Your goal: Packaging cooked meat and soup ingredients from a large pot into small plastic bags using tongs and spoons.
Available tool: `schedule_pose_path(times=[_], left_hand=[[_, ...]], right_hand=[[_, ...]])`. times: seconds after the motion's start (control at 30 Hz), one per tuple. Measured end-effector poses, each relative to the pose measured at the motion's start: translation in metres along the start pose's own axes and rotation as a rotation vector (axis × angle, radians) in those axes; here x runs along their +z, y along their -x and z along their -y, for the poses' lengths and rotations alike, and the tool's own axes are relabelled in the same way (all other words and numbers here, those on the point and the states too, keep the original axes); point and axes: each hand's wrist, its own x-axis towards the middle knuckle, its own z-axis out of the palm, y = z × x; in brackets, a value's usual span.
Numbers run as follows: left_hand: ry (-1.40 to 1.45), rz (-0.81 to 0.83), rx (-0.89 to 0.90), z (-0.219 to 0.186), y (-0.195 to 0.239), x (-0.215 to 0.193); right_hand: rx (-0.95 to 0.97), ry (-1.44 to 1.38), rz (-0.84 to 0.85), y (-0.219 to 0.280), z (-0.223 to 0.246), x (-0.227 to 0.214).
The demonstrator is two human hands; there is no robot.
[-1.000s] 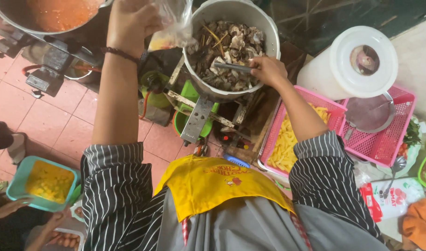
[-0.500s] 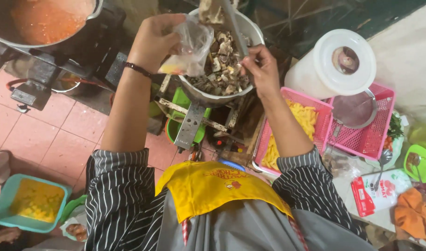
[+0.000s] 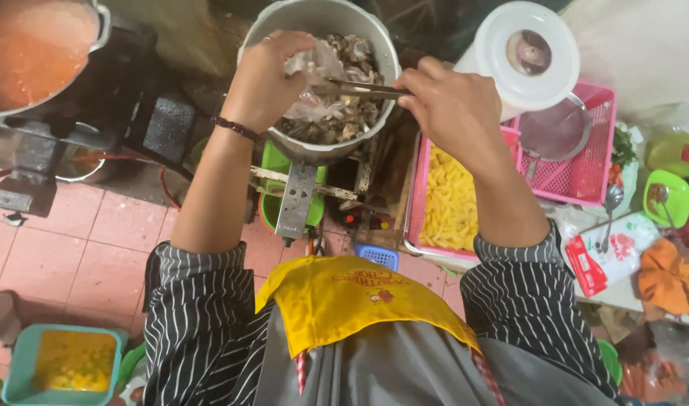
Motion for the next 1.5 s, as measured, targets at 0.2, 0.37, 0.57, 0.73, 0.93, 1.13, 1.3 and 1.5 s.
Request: schedule_pose_path(times=[0.2,0.37,0.57,0.73,0.93,1.13,1.3,1.5], left_hand=[[0.186,0.047,-0.067,-0.029,-0.012,0.006],[0.391,0.167,-0.152,-0.052,-0.022,0.032],[0.624,0.434,0.022,-0.131,-0.049,0.106],[0.715,0.605,0.048,-0.182,-0.069,0.209],[0.76,0.608,0.187,-0.233,-0.053,0.409],[0.743,0.768,-0.209,-0.249,0.017,0.647],[0.649,0.644,0.174,-0.212,0.064,0.76],[0.603,0.851,0.158,-0.179,0.061,0.742]], right_hand=[[-0.04,0.227,0.006,0.021,0.017,-0.054],[0.293,0.141,0.001,0.118,-0.017,-0.105],[0.771,-0.269,-0.349,0.307,-0.049,-0.117],[1.179,-0.341,-0.586,0.464,-0.042,-0.101],[1.675,-0.306,-0.713,0.583,-0.009,-0.063],[1.85,-0.309,-0.761,0.621,-0.008,0.004],[1.918,-0.436,-0.759,0.619,-0.02,0.06],[1.785,-0.594,-0.823,0.588,-0.044,0.129]])
